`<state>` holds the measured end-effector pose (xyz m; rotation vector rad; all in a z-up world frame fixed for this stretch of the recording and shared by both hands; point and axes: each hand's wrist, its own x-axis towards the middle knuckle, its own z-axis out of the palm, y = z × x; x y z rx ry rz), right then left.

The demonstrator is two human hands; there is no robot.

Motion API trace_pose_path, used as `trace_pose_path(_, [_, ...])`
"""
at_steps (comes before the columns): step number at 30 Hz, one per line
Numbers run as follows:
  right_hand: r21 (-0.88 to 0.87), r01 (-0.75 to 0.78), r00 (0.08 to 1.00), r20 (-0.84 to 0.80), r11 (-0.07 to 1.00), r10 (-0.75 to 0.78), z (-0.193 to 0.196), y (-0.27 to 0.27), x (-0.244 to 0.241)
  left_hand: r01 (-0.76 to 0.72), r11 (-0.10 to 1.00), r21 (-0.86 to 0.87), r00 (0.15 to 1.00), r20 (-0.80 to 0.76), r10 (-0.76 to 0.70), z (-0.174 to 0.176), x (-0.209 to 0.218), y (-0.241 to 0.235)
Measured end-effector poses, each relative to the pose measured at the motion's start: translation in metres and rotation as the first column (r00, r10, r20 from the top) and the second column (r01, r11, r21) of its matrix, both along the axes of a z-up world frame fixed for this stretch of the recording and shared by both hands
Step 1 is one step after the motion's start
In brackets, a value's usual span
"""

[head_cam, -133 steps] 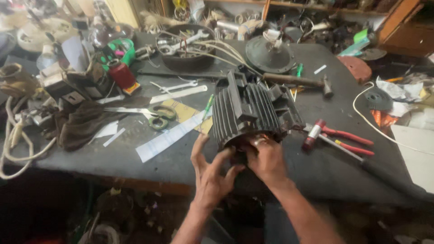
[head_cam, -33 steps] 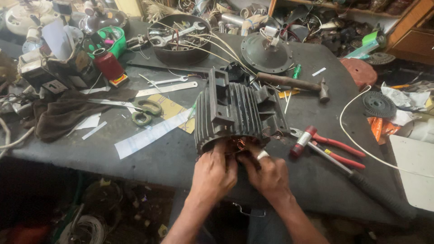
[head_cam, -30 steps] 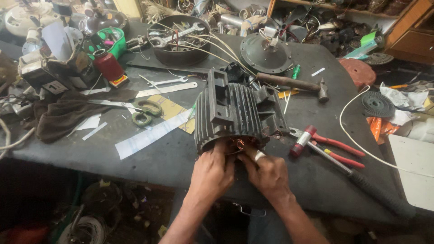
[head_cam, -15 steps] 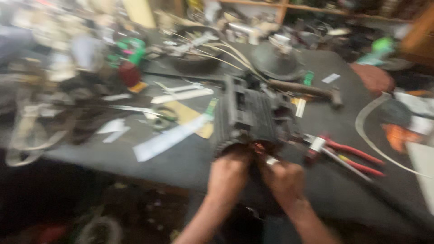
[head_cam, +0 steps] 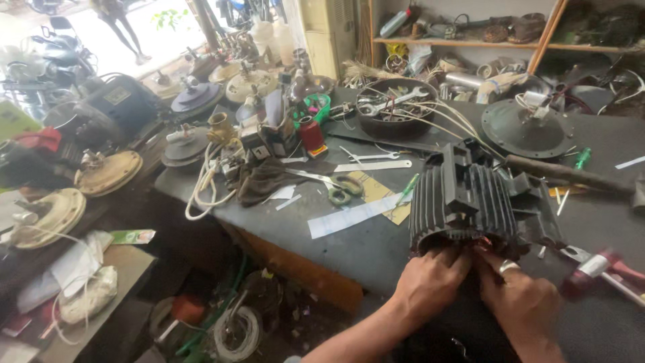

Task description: The person works on an electrical motor stator on a cluttered workbench. They use a rubber mallet to tap the copper windings and a screwdriver to adjust internal components. The person repeatedly repositions the stator and uses tools to manipulate the windings.

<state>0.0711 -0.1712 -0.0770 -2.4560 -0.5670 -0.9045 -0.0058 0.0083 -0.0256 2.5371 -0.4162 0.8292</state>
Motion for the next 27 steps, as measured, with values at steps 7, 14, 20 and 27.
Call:
trace_pose_path(7, [-0.165,0.052,0.996,-0.066,0.985,-0.064,0.01,0.0,-0.003,-0.089,0.983,0.159,0.99,0.123,0.07,-0.006,0.001,-0.007])
trace_pose_path(14, [-0.164,0.025,1.0,-0.012,0.986,-0.028,0.015,0.0,-0.004,-0.125,0.952,0.278,0.981,0.178,0.076,-0.014,0.004,-0.009])
trace_pose_path(20, [-0.091,-0.054,0.995,-0.087,0.994,0.046,0.015,-0.001,0.0,-0.107,0.959,0.263,0.987,0.144,0.071,-0.02,0.009,-0.01])
trace_pose_path(27, [-0.111,-0.066,0.991,0.105,0.992,0.078,0.008,-0.004,0.0,-0.16,0.965,0.208,0.981,0.139,0.133,-0.024,0.015,-0.01])
